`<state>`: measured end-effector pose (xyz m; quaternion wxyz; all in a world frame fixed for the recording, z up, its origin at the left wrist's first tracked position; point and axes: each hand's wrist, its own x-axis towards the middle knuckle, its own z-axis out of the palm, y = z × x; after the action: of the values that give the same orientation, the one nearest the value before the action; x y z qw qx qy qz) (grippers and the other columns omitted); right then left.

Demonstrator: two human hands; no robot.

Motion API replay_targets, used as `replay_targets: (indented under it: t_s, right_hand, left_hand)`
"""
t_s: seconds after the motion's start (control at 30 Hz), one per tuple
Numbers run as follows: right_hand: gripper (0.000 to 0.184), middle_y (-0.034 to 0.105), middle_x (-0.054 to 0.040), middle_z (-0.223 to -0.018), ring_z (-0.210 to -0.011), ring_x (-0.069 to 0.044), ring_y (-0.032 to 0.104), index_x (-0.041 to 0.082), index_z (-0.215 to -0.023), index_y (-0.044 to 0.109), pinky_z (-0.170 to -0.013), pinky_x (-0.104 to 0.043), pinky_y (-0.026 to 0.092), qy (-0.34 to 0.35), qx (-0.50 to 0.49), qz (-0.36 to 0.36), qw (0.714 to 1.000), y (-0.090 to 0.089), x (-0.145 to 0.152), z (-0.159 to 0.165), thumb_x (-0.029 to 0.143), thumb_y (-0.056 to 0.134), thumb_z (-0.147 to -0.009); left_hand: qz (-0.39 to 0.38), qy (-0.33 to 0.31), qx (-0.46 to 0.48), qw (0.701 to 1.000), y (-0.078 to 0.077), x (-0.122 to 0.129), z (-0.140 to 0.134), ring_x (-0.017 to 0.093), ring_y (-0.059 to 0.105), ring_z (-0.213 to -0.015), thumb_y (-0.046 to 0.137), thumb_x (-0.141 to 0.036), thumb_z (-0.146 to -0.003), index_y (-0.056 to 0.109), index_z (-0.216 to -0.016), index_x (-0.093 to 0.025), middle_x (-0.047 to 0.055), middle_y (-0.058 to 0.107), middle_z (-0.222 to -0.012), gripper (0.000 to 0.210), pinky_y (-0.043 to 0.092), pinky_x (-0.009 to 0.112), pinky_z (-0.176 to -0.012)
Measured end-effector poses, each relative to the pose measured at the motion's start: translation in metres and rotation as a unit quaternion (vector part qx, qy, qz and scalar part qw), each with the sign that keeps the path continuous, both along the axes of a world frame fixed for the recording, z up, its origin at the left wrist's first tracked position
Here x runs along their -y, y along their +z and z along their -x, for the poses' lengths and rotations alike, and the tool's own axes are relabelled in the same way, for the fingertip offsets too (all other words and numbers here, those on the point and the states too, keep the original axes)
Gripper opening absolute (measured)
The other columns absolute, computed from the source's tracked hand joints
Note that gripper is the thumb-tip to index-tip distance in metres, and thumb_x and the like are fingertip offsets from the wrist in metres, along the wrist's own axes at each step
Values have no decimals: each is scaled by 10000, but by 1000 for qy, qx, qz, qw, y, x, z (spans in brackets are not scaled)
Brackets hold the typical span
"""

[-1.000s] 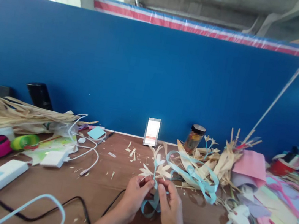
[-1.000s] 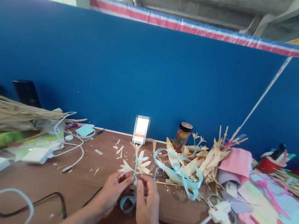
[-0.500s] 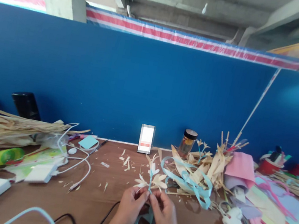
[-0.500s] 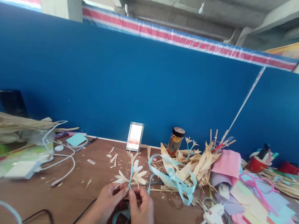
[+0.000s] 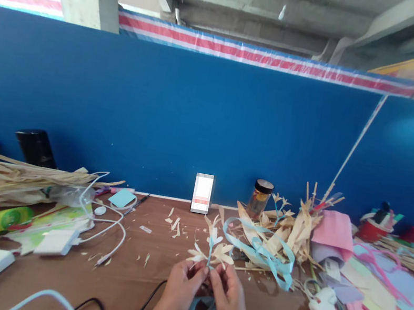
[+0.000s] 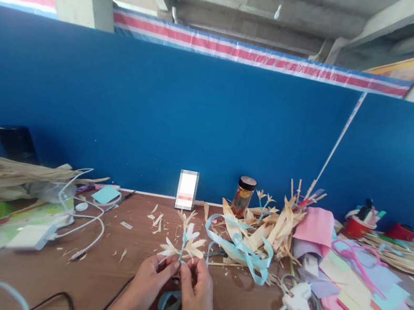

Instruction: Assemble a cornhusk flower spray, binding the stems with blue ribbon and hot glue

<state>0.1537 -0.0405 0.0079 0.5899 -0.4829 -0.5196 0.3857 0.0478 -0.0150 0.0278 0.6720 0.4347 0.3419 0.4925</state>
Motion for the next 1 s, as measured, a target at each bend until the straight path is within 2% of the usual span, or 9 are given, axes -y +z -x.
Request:
replay_targets:
  t_s: [0.13,0.27,0.53,1.0]
  right_hand:
    - [188,502,11,-678,-625,-124,489,180,-771,461,-589,-212,430,-3,13,0,1000,-1,0,1,362,470,-817]
    - [202,520,4,-687,-623,-127,496,180,-775,467,-569,-206,420,6,8,10,1000,1,0,2,376,458,-820]
    - [196,533,8,-653,-574,-118,487,174,-765,492,-511,-194,379,-1,29,19,999,1,-2,0,360,465,-821]
    - [178,540,-1,-675,-614,-131,513,174,-777,485,-572,-214,416,1,34,18,999,-5,-3,-1,347,468,-817]
  left_hand:
    - [0,8,-13,1000,-4,-2,1,170,570,-656,659,-383,-632,622,-709,-121,46,640,-675,276,444,263,-650]
    - [-4,25,-29,999,-8,-4,3,137,538,-619,639,-334,-663,611,-687,-126,11,601,-631,211,430,247,-654]
    - [21,43,-53,997,-6,-3,3,118,498,-555,658,-323,-635,594,-675,-130,-13,553,-600,207,398,207,-517]
    - [10,37,-56,998,-4,-4,3,101,484,-559,635,-313,-651,553,-641,-137,-37,530,-578,194,389,202,-551]
